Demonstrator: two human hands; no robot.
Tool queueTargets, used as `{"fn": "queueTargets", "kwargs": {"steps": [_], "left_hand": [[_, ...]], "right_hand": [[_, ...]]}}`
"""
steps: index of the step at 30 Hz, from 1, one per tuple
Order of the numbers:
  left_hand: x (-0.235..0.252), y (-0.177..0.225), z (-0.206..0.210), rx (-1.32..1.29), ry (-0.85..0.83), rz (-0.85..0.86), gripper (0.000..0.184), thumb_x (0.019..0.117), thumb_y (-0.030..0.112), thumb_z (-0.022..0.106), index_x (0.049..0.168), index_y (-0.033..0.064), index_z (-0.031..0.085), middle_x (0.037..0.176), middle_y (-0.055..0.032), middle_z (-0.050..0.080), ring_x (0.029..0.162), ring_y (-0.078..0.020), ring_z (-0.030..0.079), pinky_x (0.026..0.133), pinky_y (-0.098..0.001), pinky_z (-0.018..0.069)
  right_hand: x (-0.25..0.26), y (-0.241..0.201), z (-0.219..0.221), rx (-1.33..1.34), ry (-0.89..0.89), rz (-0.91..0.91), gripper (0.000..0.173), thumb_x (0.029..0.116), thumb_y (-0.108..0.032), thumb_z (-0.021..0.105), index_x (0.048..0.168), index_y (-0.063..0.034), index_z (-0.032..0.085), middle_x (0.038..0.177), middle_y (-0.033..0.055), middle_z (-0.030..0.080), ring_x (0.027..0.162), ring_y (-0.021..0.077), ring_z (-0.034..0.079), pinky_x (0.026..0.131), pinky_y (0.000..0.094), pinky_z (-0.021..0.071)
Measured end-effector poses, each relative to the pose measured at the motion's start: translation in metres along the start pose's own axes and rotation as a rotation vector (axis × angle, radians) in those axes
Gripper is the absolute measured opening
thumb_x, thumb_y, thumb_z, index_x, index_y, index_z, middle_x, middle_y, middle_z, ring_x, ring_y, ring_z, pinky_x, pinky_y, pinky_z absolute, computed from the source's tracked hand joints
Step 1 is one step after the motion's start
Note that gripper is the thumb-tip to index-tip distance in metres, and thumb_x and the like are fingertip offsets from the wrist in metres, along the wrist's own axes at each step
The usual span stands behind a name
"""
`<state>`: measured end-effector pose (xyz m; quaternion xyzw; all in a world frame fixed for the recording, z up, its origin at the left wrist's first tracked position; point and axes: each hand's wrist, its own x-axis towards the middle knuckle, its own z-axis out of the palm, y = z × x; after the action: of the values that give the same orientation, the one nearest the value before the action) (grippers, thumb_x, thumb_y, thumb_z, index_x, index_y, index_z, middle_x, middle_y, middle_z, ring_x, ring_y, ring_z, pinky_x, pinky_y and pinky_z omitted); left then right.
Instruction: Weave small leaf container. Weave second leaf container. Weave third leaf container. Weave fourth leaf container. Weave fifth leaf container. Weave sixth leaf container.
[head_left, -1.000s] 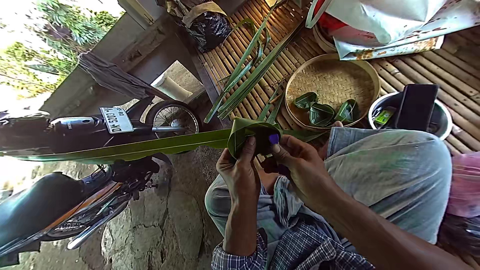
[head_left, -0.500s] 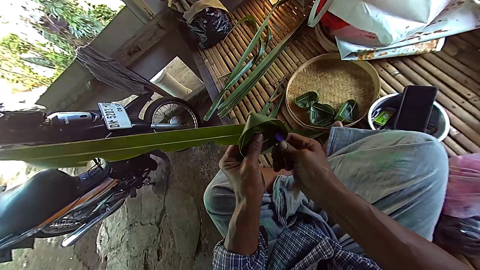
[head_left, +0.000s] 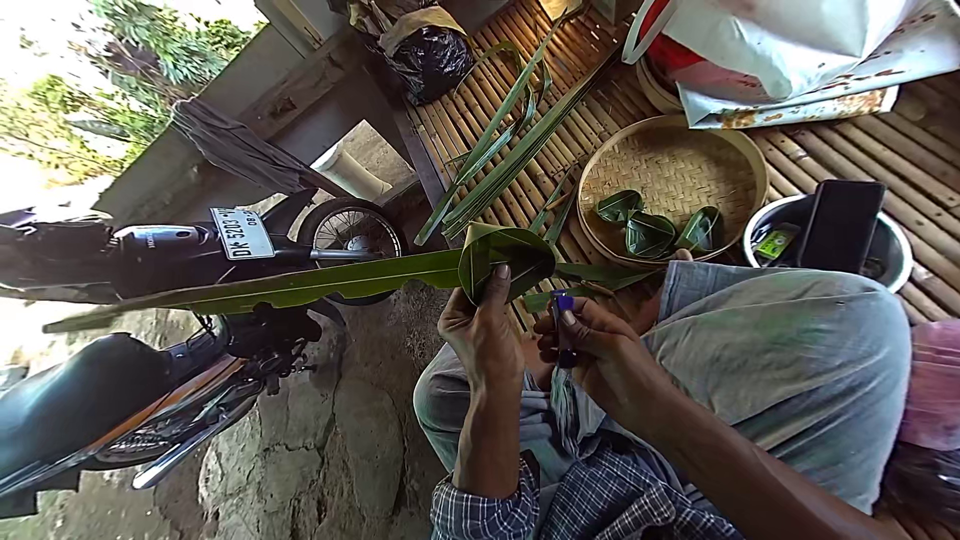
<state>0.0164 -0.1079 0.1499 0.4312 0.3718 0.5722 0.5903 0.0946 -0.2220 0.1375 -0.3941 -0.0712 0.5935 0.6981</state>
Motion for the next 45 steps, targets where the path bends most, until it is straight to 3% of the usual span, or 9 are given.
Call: {"fn": "queueTargets", "kwargs": {"steps": [7,15,24,30,32,35,38,40,45], "left_hand": [[-0.020,0.002,0.009,-0.037,-0.013,-0.120,0.008,0.0885,-0.007,0.071,0.097,-0.0064,0.070,0.089,-0.0176,0.072,0.080,-0.0227,0.072,0.076,-0.0399,0.0629],[-0.027,0.000,0.004,-0.067,-0.073,-0.220,0.014,0.0867,-0.008,0.071,0.100,-0.0075,0.068,0.092,-0.0206,0.072,0.083,-0.0263,0.073,0.079,-0.0450,0.0631],[-0.012,0.001,-0.005,0.042,-0.094,-0.063,0.010,0.0832,-0.006,0.075,0.092,-0.0035,0.071,0.084,-0.0160,0.073,0.076,-0.0199,0.072,0.072,-0.0373,0.0622],[0.017,0.011,-0.037,0.540,-0.339,0.020,0.010,0.0826,0.006,0.082,0.090,0.0053,0.075,0.081,-0.0083,0.075,0.073,-0.0172,0.073,0.069,-0.0366,0.0628],[0.028,0.013,-0.047,0.718,-0.444,-0.025,0.010,0.0830,0.013,0.083,0.089,0.0099,0.076,0.078,-0.0033,0.075,0.068,-0.0129,0.071,0.063,-0.0339,0.0611],[0.036,0.020,-0.047,0.908,-0.632,-0.052,0.011,0.0822,0.017,0.084,0.084,0.0134,0.074,0.073,0.0022,0.073,0.064,-0.0080,0.069,0.060,-0.0328,0.0600],[0.035,0.030,-0.033,1.009,-0.759,-0.064,0.013,0.0815,0.019,0.084,0.080,0.0149,0.072,0.071,0.0035,0.070,0.062,-0.0074,0.066,0.058,-0.0342,0.0569],[0.033,0.036,-0.024,1.029,-0.809,-0.076,0.013,0.0818,0.019,0.085,0.079,0.0160,0.072,0.070,0.0045,0.070,0.062,-0.0069,0.065,0.057,-0.0336,0.0564],[0.029,0.041,-0.015,1.061,-0.906,-0.018,0.015,0.0822,0.016,0.083,0.074,0.0175,0.071,0.068,0.0059,0.068,0.059,-0.0058,0.062,0.054,-0.0324,0.0520]], "right_hand": [[0.010,-0.011,0.018,0.082,0.175,-0.144,0.015,0.1002,-0.011,0.064,0.108,-0.0013,0.057,0.074,0.0081,0.057,0.062,0.0144,0.056,0.066,0.0319,0.0543],[0.016,-0.015,0.013,0.114,0.334,-0.235,0.008,0.0990,-0.005,0.062,0.092,-0.0012,0.062,0.067,0.0084,0.056,0.056,0.0138,0.053,0.057,0.0305,0.0520],[0.018,-0.024,0.007,0.108,0.338,-0.170,0.007,0.0989,-0.004,0.064,0.102,-0.0006,0.059,0.071,0.0106,0.059,0.057,0.0162,0.058,0.059,0.0314,0.0563],[0.005,-0.033,-0.042,-0.740,0.304,-0.362,0.041,0.1028,-0.041,0.058,0.134,-0.0144,0.058,0.099,0.0027,0.068,0.080,0.0139,0.066,0.071,0.0330,0.0581],[-0.001,-0.048,-0.048,-1.140,0.276,-0.516,0.043,0.1029,-0.041,0.057,0.138,-0.0160,0.060,0.111,0.0001,0.064,0.089,0.0097,0.064,0.074,0.0318,0.0563],[-0.003,-0.073,-0.037,-1.571,0.065,-0.813,0.039,0.0965,-0.024,0.066,0.134,-0.0140,0.068,0.115,0.0045,0.068,0.103,0.0155,0.066,0.085,0.0362,0.0587],[-0.001,-0.084,-0.014,-1.796,-0.079,-0.899,0.044,0.0909,-0.019,0.069,0.135,-0.0122,0.066,0.112,0.0066,0.072,0.105,0.0241,0.068,0.087,0.0407,0.0584],[0.002,-0.086,-0.004,-1.874,-0.111,-0.883,0.034,0.0910,-0.019,0.068,0.124,-0.0087,0.067,0.106,0.0075,0.071,0.098,0.0259,0.068,0.082,0.0422,0.0576],[0.005,-0.097,0.009,-2.029,-0.162,-0.569,0.035,0.0762,-0.018,0.082,0.108,-0.0142,0.067,0.095,0.0036,0.065,0.088,0.0241,0.066,0.068,0.0451,0.0555]]}}
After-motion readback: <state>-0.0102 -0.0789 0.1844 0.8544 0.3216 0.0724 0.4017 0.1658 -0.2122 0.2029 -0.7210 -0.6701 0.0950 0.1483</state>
